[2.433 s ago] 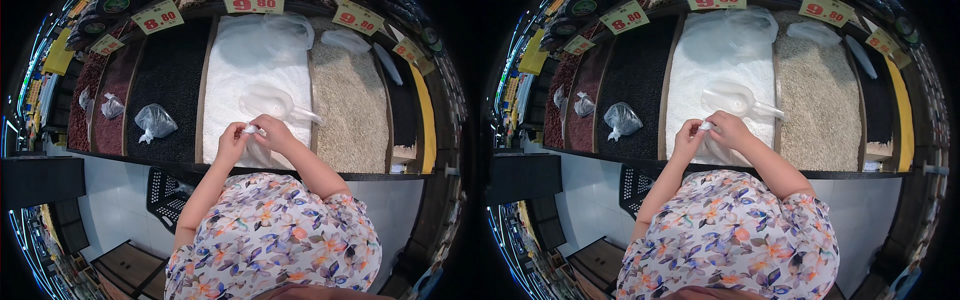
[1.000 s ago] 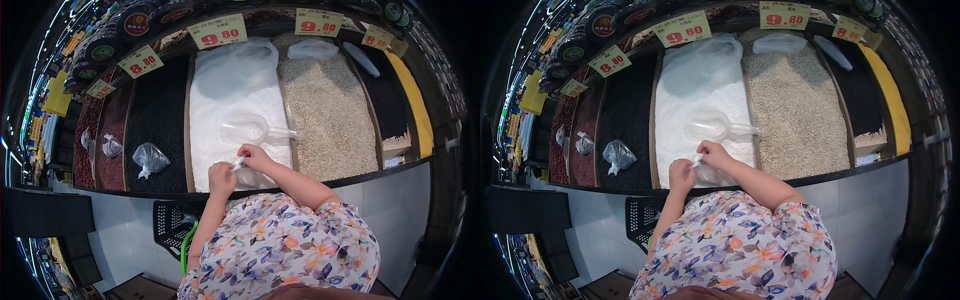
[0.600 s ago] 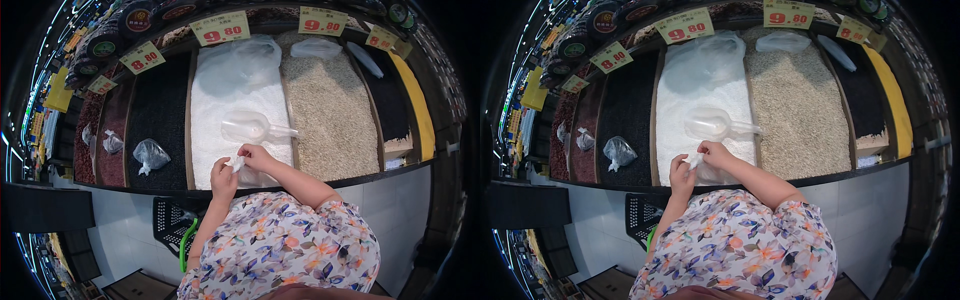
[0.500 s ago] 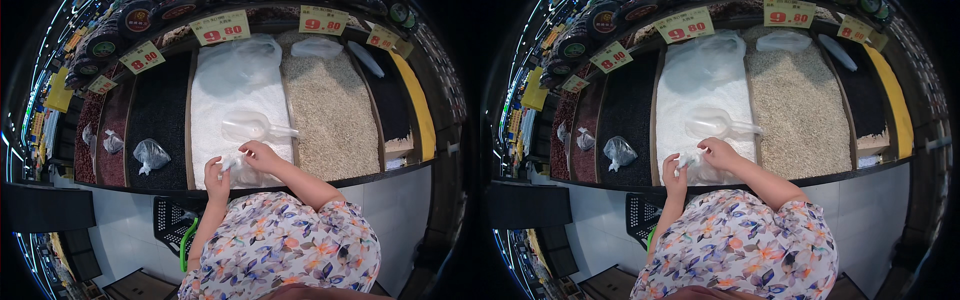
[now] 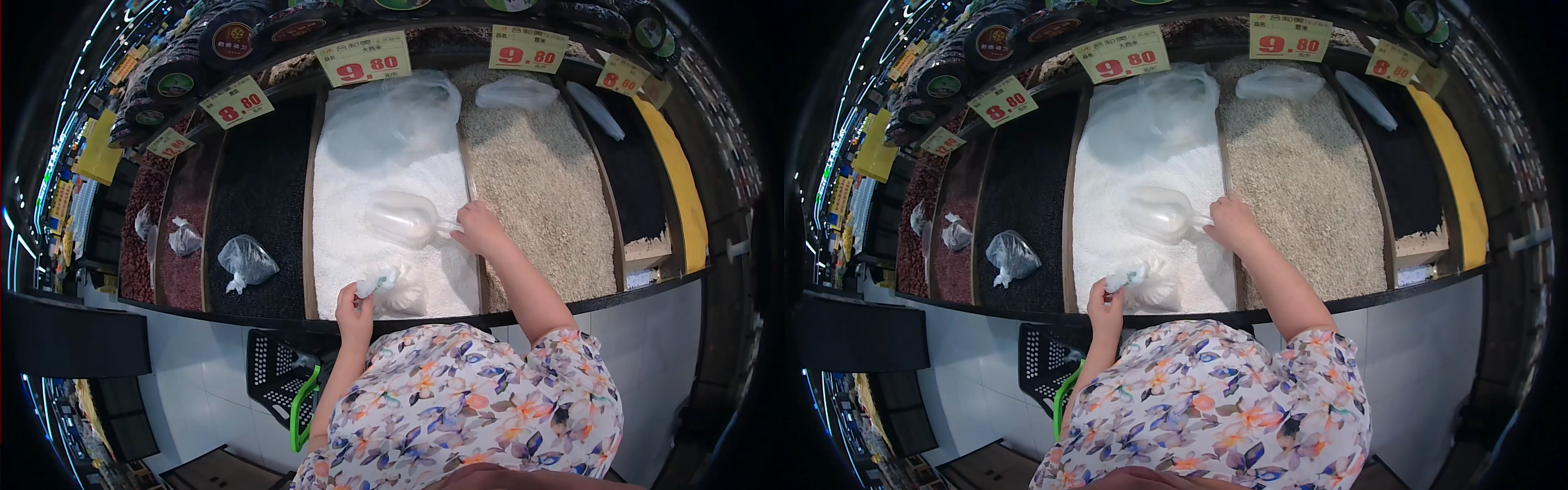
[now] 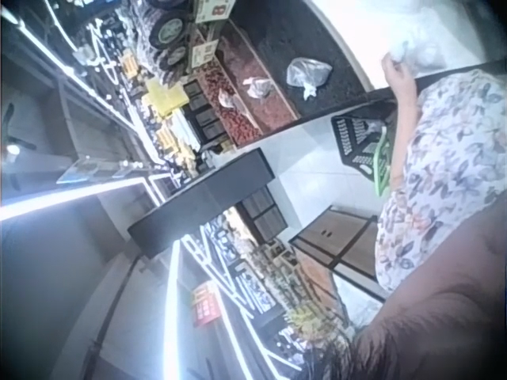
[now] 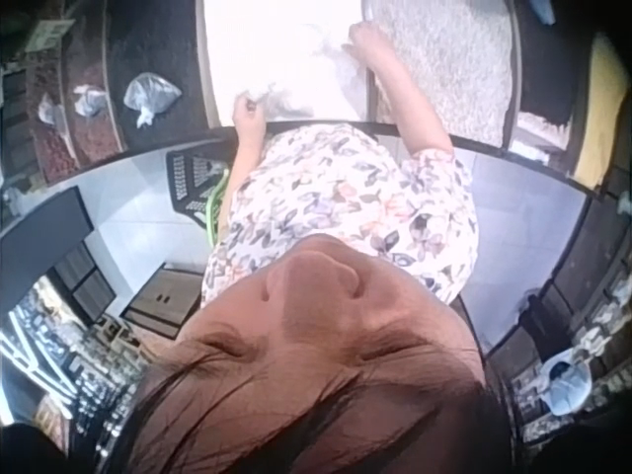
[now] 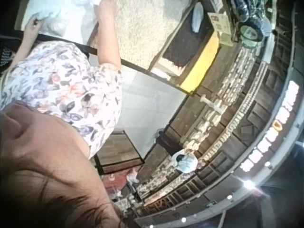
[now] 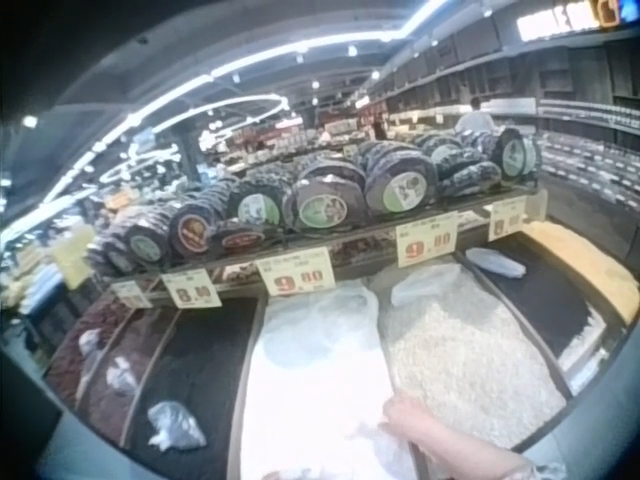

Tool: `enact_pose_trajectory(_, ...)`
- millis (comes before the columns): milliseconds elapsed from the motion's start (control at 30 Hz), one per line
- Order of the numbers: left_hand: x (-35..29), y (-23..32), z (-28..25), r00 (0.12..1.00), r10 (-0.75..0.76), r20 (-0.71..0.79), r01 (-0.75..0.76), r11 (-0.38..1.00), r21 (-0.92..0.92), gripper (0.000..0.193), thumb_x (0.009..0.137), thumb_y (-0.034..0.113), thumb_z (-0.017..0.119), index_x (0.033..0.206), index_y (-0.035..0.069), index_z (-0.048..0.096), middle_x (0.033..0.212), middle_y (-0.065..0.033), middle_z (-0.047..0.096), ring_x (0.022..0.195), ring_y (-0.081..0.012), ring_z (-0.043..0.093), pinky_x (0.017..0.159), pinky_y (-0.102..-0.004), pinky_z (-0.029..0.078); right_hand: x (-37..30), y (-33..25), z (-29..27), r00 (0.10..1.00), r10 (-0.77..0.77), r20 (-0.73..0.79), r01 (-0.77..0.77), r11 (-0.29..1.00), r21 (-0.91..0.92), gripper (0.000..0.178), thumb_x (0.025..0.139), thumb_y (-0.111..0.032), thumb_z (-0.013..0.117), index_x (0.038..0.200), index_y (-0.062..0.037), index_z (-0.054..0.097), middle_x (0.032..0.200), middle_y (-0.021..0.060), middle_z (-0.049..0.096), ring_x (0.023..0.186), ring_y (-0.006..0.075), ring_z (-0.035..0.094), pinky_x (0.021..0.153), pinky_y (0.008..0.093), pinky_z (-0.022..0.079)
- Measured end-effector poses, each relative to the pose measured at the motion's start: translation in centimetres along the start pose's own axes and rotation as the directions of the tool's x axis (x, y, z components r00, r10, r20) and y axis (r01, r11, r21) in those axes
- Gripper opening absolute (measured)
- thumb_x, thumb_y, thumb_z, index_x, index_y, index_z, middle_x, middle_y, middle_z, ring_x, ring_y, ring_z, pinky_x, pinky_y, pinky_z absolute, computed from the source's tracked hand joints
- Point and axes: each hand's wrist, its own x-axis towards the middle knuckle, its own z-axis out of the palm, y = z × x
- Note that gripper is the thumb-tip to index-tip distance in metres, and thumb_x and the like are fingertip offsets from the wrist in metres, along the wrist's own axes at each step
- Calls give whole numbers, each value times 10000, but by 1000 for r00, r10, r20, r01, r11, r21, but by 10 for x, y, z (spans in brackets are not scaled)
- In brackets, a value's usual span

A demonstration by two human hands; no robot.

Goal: The person bags and ties plastic bags of different grains and legumes from open bins, including light-colored rice, black beans, red beans, and red dates, placing them into a handheld shopping basket.

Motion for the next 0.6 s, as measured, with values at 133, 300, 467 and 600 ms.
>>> enact_pose_trajectory(133,-4,-9,0,1000,19,10,-18,1000,-5,238,744,19,610,977,9,562,936,-120,571,807,-227,568,697,-303,452,7,-4,-8,981,87,176,-111,985,134,309,719,-190,668,971,-26,596,990,144,571,975,292,523,828,383,449)
enact_pose_trajectory(300,-4,-5,-1,1000,17,14,-17,999,29,243,732,15,617,969,8,562,922,-131,579,826,-257,576,719,-308,454,3,6,5,977,-55,-205,79,991,109,251,708,-104,653,942,-48,579,941,120,564,945,290,531,765,388,468)
enact_pose_trajectory(467,-5,-5,-4,1000,-19,3,18,998,66,227,743,15,611,965,3,563,893,-133,577,801,-253,580,699,-308,455,13,7,2,952,93,-291,-73,994,77,219,713,-73,624,925,-81,569,920,98,558,931,285,540,734,382,477)
enact_pose_trajectory(600,-4,-9,-9,993,-108,37,105,991,89,215,769,23,590,981,-12,571,829,-117,599,696,-207,592,641,-285,467,27,17,4,942,171,-288,-190,981,-41,218,757,-96,558,975,-86,541,937,116,553,861,297,570,693,399,491)
